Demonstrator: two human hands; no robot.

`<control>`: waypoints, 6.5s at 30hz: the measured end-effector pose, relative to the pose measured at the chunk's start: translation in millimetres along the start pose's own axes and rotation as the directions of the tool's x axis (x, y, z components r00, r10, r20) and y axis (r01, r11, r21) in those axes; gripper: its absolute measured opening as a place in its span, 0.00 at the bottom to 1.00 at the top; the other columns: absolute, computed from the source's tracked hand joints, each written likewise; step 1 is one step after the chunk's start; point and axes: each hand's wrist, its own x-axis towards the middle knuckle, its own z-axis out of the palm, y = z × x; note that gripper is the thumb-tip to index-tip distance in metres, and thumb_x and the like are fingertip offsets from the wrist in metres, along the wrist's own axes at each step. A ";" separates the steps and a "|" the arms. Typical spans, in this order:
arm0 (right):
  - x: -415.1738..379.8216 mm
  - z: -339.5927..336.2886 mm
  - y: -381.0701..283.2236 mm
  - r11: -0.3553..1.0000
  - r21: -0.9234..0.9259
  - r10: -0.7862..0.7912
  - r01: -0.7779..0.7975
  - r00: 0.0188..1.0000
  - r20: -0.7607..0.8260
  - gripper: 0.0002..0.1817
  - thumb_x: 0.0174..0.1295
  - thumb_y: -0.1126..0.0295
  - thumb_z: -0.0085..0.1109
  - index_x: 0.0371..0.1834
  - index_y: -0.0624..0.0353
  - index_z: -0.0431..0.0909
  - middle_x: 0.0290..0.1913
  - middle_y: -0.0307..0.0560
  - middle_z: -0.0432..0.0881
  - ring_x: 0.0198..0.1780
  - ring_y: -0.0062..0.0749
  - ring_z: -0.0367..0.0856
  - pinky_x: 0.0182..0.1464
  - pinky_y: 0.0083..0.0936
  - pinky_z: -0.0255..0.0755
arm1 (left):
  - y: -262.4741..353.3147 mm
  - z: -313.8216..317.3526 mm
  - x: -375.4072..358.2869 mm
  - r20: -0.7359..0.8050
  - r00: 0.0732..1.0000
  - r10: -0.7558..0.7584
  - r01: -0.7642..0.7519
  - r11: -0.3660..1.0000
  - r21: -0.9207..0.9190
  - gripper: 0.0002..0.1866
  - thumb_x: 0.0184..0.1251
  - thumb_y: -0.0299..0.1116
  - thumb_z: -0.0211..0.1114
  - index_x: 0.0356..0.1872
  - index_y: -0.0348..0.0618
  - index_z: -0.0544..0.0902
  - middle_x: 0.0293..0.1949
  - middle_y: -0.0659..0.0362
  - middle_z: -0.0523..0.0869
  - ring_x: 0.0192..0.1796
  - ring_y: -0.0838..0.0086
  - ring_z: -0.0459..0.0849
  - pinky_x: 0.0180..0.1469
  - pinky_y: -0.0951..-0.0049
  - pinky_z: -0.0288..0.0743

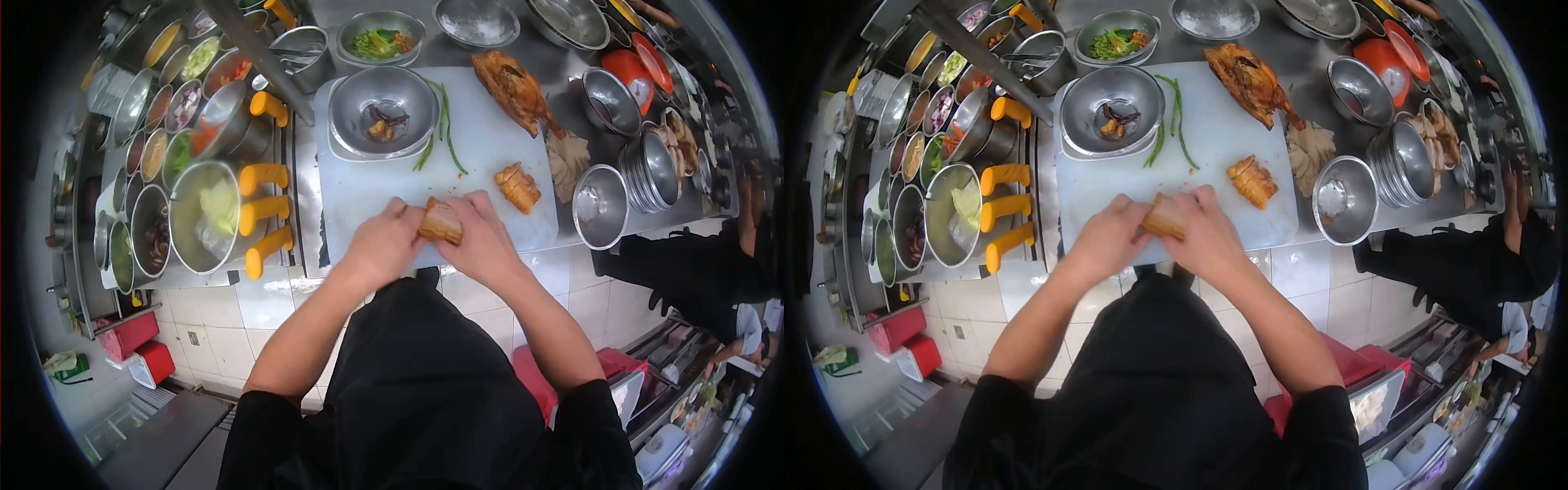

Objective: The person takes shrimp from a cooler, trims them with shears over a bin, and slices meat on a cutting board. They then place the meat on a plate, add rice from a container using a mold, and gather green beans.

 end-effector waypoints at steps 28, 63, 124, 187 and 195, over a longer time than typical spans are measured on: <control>6.7 -87.8 10.7 0.982 -0.161 0.091 -0.096 0.995 -0.036 0.16 0.59 0.66 0.65 0.49 0.61 0.79 0.44 0.53 0.82 0.49 0.52 0.81 0.51 0.44 0.74 | -25.8 -24.8 -45.2 -0.290 0.925 -0.244 0.240 0.969 -0.050 0.10 0.66 0.30 0.64 0.45 0.41 0.85 0.37 0.47 0.85 0.39 0.50 0.84 0.43 0.57 0.78; -28.1 -66.2 22.4 0.995 0.071 0.061 -0.064 0.998 0.033 0.30 0.48 0.68 0.72 0.57 0.65 0.77 0.50 0.58 0.75 0.54 0.54 0.78 0.57 0.38 0.74 | 88.4 -16.4 35.4 0.061 0.989 -0.133 0.139 0.986 -0.093 0.17 0.64 0.35 0.66 0.50 0.35 0.83 0.41 0.44 0.87 0.44 0.54 0.87 0.49 0.62 0.79; -905.1 49.7 81.3 0.403 0.911 0.678 -0.090 -0.638 -0.364 0.20 0.59 0.63 0.67 0.50 0.67 0.83 0.40 0.53 0.88 0.40 0.31 0.86 0.46 0.28 0.79 | 628.6 505.7 -421.0 0.760 -0.151 0.632 -0.491 0.619 -0.613 0.19 0.63 0.37 0.66 0.47 0.28 0.85 0.38 0.49 0.89 0.40 0.69 0.86 0.46 0.70 0.77; -1217.6 74.1 152.1 0.328 0.928 0.538 0.174 -0.843 -0.032 0.27 0.66 0.45 0.57 0.51 0.59 0.83 0.36 0.40 0.81 0.32 0.26 0.74 0.33 0.28 0.69 | 776.3 746.7 -592.9 0.807 -0.298 0.511 -0.748 0.400 -0.529 0.30 0.59 0.58 0.65 0.27 0.32 0.87 0.25 0.50 0.88 0.27 0.63 0.89 0.38 0.64 0.85; -1154.3 38.8 158.4 -0.110 0.836 0.606 -0.537 -0.703 -0.372 0.47 0.48 0.58 0.75 0.71 0.67 0.65 0.64 0.59 0.73 0.64 0.49 0.73 0.65 0.38 0.69 | 765.9 639.4 -480.9 0.809 -0.061 0.584 -0.074 0.806 -0.588 0.23 0.62 0.46 0.65 0.44 0.33 0.81 0.25 0.59 0.79 0.22 0.76 0.76 0.23 0.74 0.71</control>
